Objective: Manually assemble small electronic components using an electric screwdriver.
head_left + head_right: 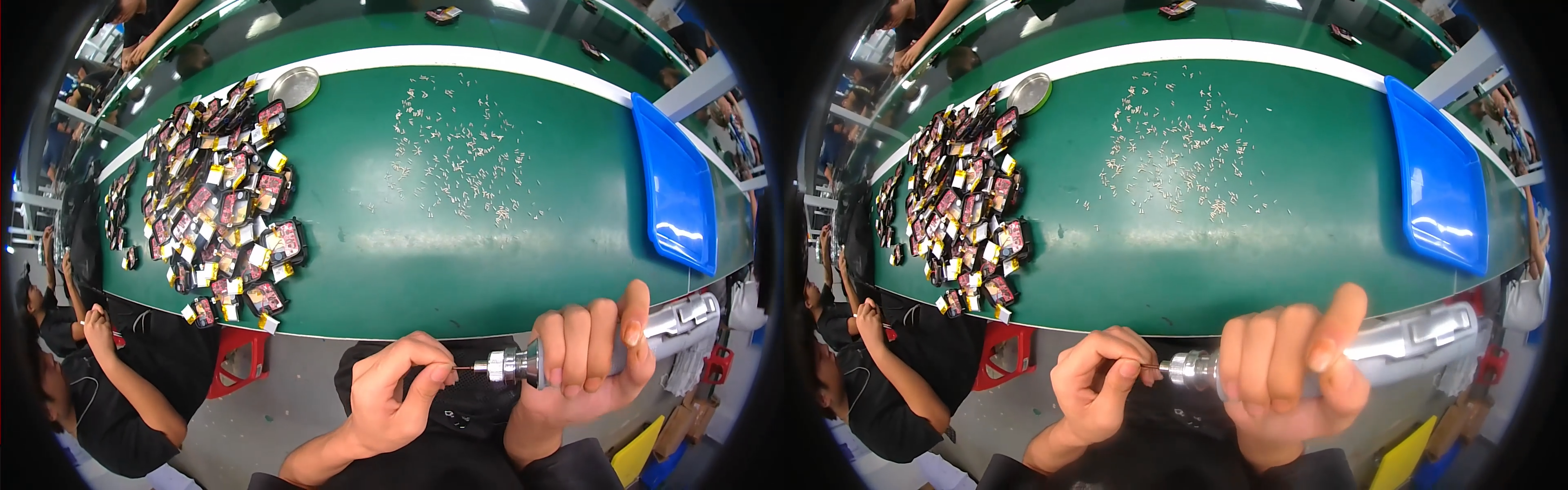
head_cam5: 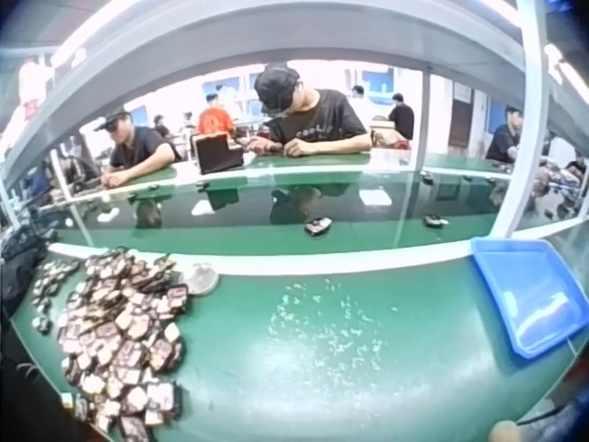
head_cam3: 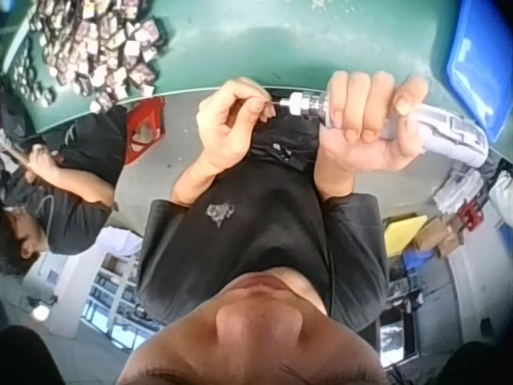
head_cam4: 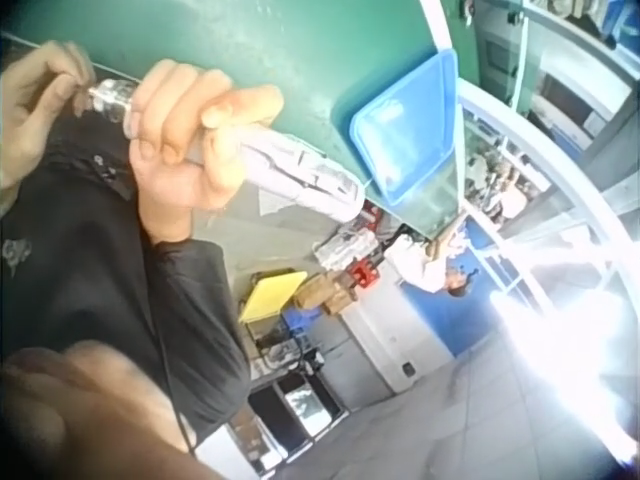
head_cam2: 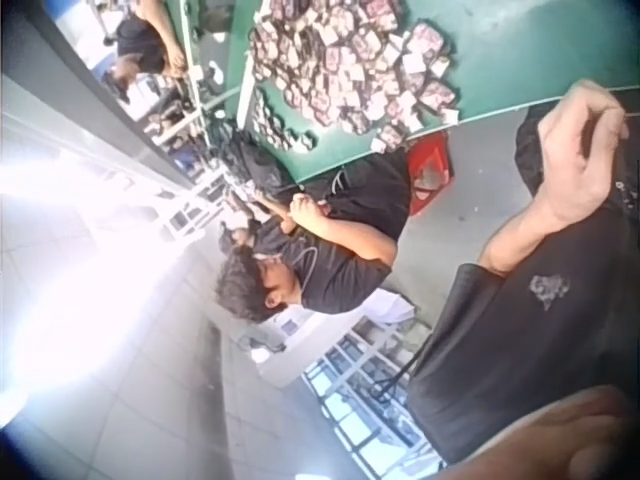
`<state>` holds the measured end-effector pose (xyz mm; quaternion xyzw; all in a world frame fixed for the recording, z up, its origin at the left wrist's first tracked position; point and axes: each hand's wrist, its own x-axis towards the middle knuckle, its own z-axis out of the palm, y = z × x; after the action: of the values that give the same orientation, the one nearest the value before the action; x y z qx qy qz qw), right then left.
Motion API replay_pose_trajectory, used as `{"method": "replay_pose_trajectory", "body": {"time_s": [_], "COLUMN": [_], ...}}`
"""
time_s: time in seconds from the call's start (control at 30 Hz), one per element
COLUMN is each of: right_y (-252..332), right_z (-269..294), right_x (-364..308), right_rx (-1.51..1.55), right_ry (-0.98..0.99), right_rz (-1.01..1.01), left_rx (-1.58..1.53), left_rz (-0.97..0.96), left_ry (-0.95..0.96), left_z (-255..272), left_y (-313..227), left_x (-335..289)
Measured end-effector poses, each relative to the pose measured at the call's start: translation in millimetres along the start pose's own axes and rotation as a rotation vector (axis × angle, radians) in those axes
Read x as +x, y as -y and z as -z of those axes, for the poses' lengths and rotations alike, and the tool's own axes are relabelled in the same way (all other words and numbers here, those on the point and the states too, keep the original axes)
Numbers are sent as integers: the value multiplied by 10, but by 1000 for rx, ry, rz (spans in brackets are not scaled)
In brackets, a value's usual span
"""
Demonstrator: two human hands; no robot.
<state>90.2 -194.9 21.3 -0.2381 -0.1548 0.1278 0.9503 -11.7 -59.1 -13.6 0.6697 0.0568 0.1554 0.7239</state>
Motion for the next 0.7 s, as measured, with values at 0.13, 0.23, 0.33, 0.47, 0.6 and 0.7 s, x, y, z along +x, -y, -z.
{"method": "replay_pose_trajectory", "body": {"time_s": [0.13, 0.23, 0.33, 0.47, 0.6, 0.7], "right_y": [-34, -32, -25, -54, -162, -265], "right_z": [111, 161, 196, 226, 283, 420], "right_x": [12, 28, 86, 122, 156, 116], "right_rx": [78, 117, 128, 106, 65, 90], "right_ry": [-71, -106, -125, -186, -276, -281], "right_rz": [14, 5, 13, 30, 18, -78], "left_rx": [-51, 62, 270, 607, 907, 1167], "left_rz": [76, 48, -66, -188, -359, -482], "left_ry": [40, 107, 134, 76, 140, 78], "left_z": [-26, 16, 118, 352, 323, 273], "left_y": [52, 32, -55, -347, -548, -332], "left_x": [42, 140, 288, 641, 1447, 2288]}}
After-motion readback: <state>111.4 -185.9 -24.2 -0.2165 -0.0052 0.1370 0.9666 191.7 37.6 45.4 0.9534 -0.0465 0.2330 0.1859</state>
